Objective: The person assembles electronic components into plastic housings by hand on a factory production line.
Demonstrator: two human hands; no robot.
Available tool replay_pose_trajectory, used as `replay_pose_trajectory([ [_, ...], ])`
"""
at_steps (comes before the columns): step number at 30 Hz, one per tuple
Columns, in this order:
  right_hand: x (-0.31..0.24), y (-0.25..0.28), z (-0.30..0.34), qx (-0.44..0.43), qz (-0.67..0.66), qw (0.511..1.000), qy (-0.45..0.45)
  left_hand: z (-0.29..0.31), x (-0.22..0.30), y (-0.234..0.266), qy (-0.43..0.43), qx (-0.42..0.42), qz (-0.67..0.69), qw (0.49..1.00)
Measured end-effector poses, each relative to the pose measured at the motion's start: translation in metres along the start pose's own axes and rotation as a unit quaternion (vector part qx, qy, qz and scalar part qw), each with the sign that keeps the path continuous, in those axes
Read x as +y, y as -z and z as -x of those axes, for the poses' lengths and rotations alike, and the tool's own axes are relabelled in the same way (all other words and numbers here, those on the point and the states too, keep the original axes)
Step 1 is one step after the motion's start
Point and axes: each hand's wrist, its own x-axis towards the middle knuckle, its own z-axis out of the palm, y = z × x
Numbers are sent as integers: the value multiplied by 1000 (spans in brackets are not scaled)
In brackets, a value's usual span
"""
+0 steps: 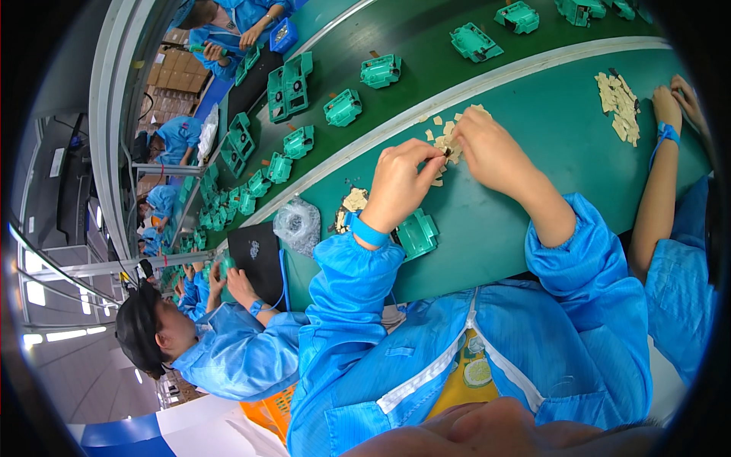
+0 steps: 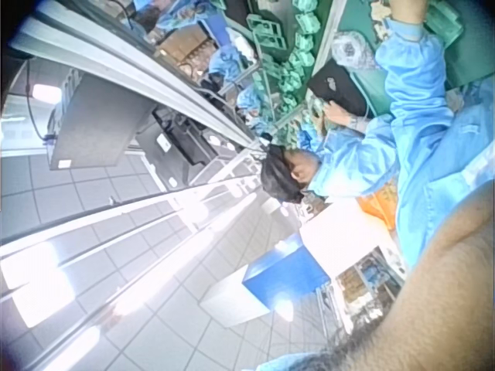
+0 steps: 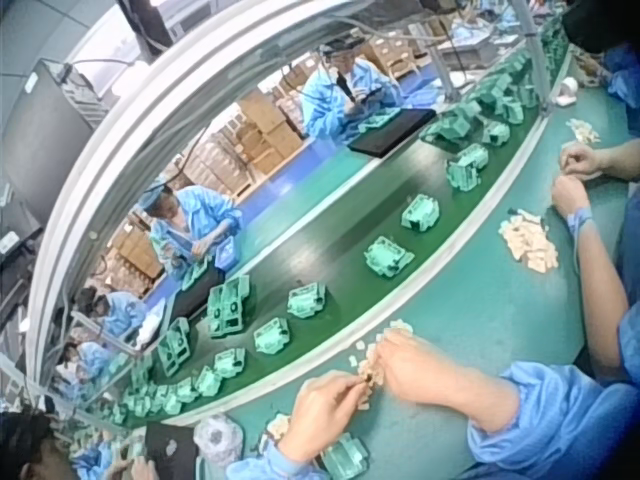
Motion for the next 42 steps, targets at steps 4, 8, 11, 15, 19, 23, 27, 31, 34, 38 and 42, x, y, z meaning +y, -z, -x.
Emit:
replay_pose_trajectory([
  [4, 12, -11, -1, 63, 39, 997, -24, 6, -7, 0, -3, 32, -37, 999],
  [8, 12, -18, -2, 35, 35, 998, -37, 15, -8, 4, -30, 71, -151, 986],
  [11, 0, -24, -5, 79, -101, 985, -120, 26, -14, 9, -78, 132, -247, 957],
  [15, -4, -30, -1, 47, -193, 965, -168, 37, -16, 11, -131, 160, -293, 934],
  [19, -20, -28, -1, -70, -300, 904, -297, 45, -18, 10, -157, 155, -314, 924],
  [23, -14, -34, 7, -171, -464, 792, -358, 53, -16, 9, -172, 145, -329, 917],
  [27, -5, -31, 8, -217, -462, 798, -320, 63, -14, 16, -165, 119, -308, 930],
  [31, 9, -21, 4, -73, -459, 835, -295, 98, 2, 33, -41, -20, -160, 986],
  [34, 12, -14, 1, -7, -473, 831, -292, 137, 14, 20, 17, -78, -190, 978],
  [38, 5, -21, 2, -8, -471, 836, -283, 157, 3, 6, 27, -91, -186, 978],
  [42, 12, -32, 7, -29, -484, 823, -296, 153, 9, 6, 157, -27, 108, 981],
])
